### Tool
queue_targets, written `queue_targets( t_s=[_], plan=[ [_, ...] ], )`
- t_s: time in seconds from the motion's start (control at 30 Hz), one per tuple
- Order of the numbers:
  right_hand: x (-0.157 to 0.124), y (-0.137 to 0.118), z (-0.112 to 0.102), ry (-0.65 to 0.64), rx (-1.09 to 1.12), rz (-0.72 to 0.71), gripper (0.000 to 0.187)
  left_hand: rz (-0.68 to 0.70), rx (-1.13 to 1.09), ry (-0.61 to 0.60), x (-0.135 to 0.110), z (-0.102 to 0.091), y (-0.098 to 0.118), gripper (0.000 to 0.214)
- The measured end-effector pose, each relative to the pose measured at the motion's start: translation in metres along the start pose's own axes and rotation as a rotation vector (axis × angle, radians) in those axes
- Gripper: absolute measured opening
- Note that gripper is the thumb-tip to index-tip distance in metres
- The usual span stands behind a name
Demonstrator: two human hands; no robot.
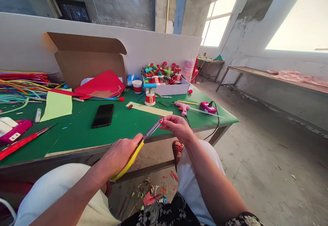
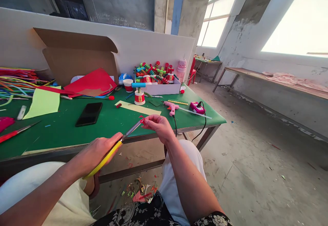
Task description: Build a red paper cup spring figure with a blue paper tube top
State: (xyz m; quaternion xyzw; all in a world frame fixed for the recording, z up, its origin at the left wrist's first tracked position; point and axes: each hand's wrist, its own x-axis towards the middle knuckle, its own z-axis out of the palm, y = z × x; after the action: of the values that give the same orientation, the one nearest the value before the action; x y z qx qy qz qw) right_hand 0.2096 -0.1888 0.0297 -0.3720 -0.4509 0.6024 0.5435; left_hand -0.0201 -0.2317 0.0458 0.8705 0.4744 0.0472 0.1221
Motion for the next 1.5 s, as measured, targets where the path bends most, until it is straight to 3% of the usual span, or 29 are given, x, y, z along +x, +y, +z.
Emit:
queue_targets(
  t_s=[0.13, 0.23, 0.43, 0.57, 0.73, 0.9, 1.07, 1.33, 1.5],
  plan=[
    [0.001, -0.001, -0.001, -0.002, 0.023, 0.008, 0.029, 0.016, -0.070, 0.026, -0.001, 0.002, -0.004, 0.005],
    [0.001, 0.000, -0.001, 0.036, 0.038, 0.013, 0.029, 0.009, -0.267, 0.079, 0.001, 0.007, -0.006, 0.012],
    [0.002, 0.007, 0.013, 0.049, 0.155, 0.055, 0.027, -0.155, -0.918, 0.375, 0.020, 0.008, -0.007, 0.044],
    [0.005, 0.016, 0.028, 0.038, 0.245, 0.101, 0.029, -0.156, -1.066, 0.536, 0.033, 0.004, -0.008, 0.052],
    [0.007, 0.030, 0.050, 0.040, 0.332, 0.130, 0.028, -0.144, -1.291, 0.624, 0.042, 0.006, -0.001, 0.055],
    [0.006, 0.040, 0.065, 0.027, 0.395, 0.138, 0.025, -0.146, -1.353, 0.629, 0.047, 0.009, 0.001, 0.055],
    [0.008, 0.039, 0.061, 0.017, 0.384, 0.163, 0.025, -0.124, -1.320, 0.647, 0.047, 0.006, -0.004, 0.050],
    [0.006, 0.030, 0.057, -0.060, 0.091, 0.049, 0.033, -0.142, -1.201, 0.481, 0.043, 0.000, -0.005, 0.051],
    [0.007, 0.030, 0.057, -0.087, 0.055, 0.055, 0.035, -0.121, -1.195, 0.454, 0.043, 0.001, -0.005, 0.052]
  ],
)
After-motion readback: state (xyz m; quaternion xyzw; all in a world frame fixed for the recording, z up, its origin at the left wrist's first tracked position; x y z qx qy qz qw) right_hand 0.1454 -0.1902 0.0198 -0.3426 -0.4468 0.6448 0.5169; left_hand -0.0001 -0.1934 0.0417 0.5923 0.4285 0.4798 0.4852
